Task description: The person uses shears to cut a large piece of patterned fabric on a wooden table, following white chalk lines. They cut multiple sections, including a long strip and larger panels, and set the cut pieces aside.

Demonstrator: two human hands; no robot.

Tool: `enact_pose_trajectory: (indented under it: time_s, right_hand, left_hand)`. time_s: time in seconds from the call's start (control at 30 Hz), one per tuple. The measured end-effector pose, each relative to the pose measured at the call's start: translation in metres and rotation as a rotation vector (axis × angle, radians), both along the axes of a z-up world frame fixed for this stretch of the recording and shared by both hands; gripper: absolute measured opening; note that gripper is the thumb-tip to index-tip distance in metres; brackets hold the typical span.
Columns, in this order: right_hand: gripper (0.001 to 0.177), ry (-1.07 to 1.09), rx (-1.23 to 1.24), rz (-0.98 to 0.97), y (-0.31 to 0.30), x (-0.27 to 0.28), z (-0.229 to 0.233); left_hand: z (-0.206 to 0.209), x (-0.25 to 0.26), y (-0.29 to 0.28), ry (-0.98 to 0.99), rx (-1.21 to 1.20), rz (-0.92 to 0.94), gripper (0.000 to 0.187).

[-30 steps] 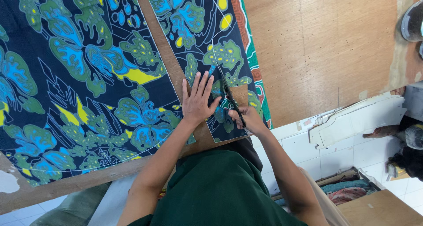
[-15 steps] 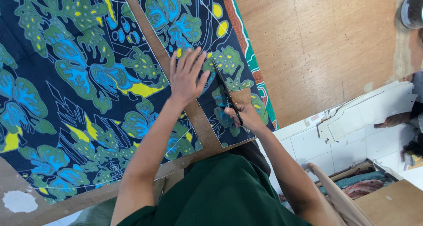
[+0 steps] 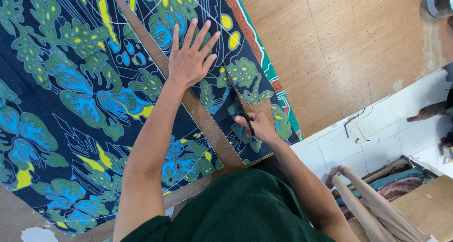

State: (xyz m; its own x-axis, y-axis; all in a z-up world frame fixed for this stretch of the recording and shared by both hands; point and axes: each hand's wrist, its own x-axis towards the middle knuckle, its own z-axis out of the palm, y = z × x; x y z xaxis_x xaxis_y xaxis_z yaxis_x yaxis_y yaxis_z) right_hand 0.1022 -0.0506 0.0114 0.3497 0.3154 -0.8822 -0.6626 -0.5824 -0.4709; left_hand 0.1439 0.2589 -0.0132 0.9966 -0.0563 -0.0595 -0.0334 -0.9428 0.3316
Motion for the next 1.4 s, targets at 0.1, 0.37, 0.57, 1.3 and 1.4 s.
enact_pose_trajectory:
  time_s: [0.1, 0.37, 0.57, 1.3, 1.4]
  right_hand:
    - [0.055, -0.014, 0.046, -0.029, 0.002, -0.004, 0.005]
    - [0.05, -0.031, 0.093, -0.153, 0.021, -0.007, 0.0]
    - [0.041, -0.027, 0.134, -0.271, 0.033, -0.026, 0.002]
    - [0.048, -0.062, 0.189, -0.522, 0.105, -0.049, -0.01]
    - [0.047, -0.01, 0.23, -0.679, 0.123, -0.063, -0.012]
  left_hand:
    - [-0.001, 0.001, -0.001, -0.001, -0.007, 0.011, 0.056]
    - [0.004, 0.001, -0.008, -0.004, 0.02, 0.02, 0.058]
    - [0.004, 0.0, -0.016, -0.047, 0.043, 0.04, 0.06]
    - [0.001, 0.001, -0.012, -0.069, 0.027, 0.021, 0.059]
    - [0.0, 0.0, -0.009, -0.067, 0.018, 0.018, 0.058]
